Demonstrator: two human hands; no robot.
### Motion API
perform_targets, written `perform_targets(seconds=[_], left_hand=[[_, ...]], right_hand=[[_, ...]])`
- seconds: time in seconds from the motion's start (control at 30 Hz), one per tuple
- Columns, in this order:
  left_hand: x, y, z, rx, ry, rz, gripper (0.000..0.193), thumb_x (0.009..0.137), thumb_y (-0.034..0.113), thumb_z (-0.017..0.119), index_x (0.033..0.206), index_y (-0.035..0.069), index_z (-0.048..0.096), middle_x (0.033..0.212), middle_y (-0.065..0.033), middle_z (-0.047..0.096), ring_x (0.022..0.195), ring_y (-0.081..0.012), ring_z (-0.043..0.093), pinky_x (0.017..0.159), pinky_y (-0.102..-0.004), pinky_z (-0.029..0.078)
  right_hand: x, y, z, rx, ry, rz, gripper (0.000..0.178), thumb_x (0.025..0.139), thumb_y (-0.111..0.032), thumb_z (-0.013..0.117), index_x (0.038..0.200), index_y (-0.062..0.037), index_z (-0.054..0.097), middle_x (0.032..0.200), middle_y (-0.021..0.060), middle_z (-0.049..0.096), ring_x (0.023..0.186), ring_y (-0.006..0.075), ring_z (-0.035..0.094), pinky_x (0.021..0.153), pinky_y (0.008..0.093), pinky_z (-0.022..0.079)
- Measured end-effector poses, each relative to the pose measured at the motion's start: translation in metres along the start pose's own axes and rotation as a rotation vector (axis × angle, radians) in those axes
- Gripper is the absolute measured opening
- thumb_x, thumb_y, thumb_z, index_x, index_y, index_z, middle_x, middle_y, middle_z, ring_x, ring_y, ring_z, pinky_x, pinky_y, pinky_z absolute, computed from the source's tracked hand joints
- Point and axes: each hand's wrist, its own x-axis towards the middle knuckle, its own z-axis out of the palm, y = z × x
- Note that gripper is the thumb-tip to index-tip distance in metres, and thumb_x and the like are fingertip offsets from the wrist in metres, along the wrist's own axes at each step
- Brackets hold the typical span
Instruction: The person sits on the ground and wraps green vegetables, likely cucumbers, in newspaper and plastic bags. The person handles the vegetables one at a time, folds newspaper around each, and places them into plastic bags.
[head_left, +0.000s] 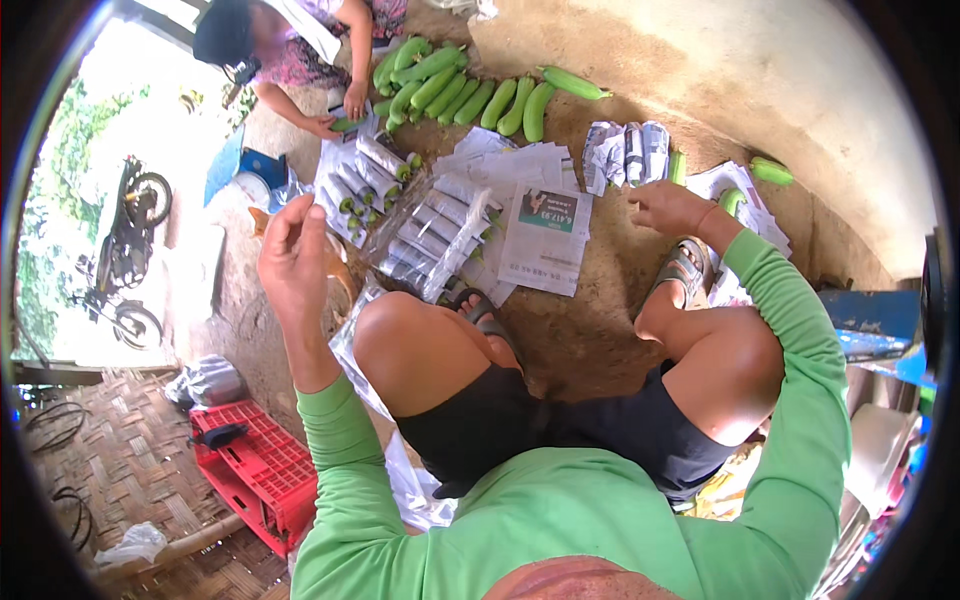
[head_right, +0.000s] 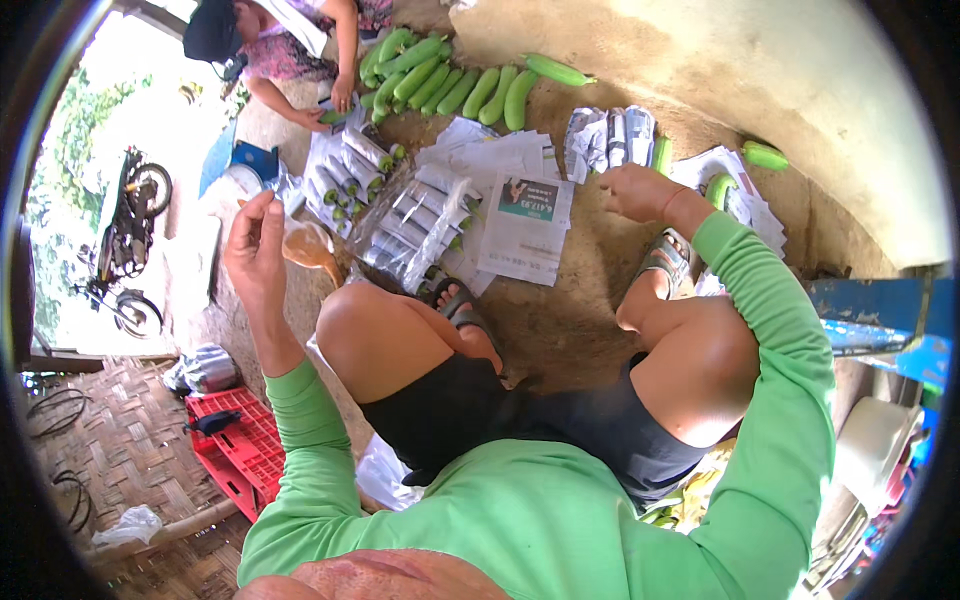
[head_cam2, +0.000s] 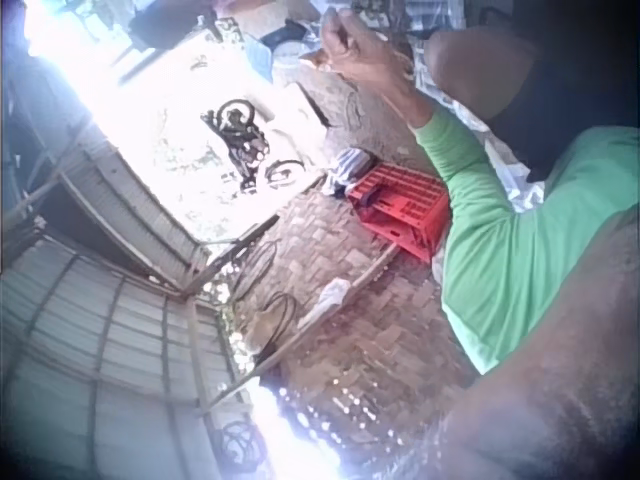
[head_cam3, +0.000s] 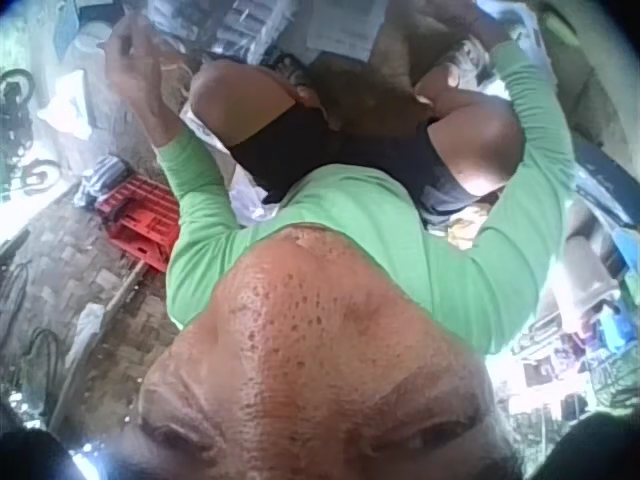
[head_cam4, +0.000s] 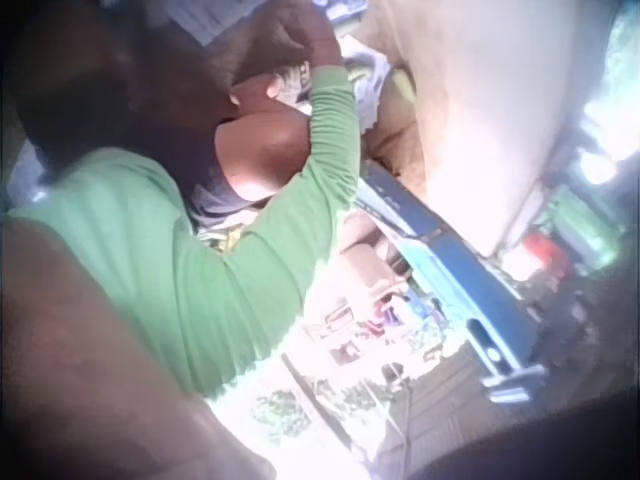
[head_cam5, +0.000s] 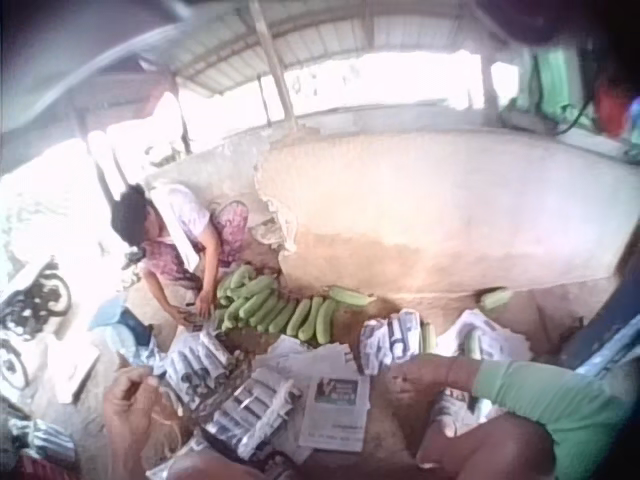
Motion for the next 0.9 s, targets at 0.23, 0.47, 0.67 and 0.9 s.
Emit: perform_targets(seconds=[0.23,0.47,0.67,0.9], left_hand=[[0.009,0.135,0.077,0.218,-0.514,0.427,0.042,0.093,0.021,0.079,0.13,0.003,0.07,0.109,-0.014,0.076,0.097,-0.0242,0.072,0.091,-0.0358,0.055],[-0.063,0.102,0.171,0.35,-1.08,0.64,0.039,0.089,0.027,0.076,0.118,0.003,0.067,0.11,-0.0179,0.071,0.103,-0.0403,0.069,0.087,-0.05,0.054],[-0.093,0.069,0.193,0.306,-1.3,0.66,0.035,0.086,0.027,0.078,0.109,0.004,0.064,0.098,-0.0174,0.069,0.098,-0.0395,0.069,0.083,-0.0508,0.052],[-0.086,0.068,0.185,0.276,-1.204,0.67,0.027,0.085,0.024,0.076,0.101,0.005,0.064,0.097,-0.0163,0.07,0.096,-0.0395,0.07,0.082,-0.0506,0.052]], right_hand=[[-0.012,-0.012,-0.008,-0.072,0.007,0.003,0.039,0.09,-0.031,0.072,0.118,-0.0045,0.071,0.112,0.0198,0.072,0.107,0.0402,0.069,0.095,0.0491,0.054],[-0.011,-0.009,0.008,-0.033,0.1,-0.049,0.037,0.089,-0.029,0.071,0.115,-0.0039,0.07,0.109,0.0205,0.072,0.104,0.0422,0.068,0.091,0.0504,0.054],[-0.02,-0.005,0.004,-0.082,0.0,0.017,0.035,0.088,-0.027,0.071,0.113,-0.0032,0.07,0.106,0.0223,0.072,0.102,0.043,0.068,0.091,0.0514,0.054],[-0.011,-0.002,0.01,-0.038,0.01,0.005,0.037,0.088,-0.029,0.07,0.112,-0.0006,0.071,0.103,0.0233,0.073,0.097,0.0413,0.071,0.087,0.0493,0.056]])
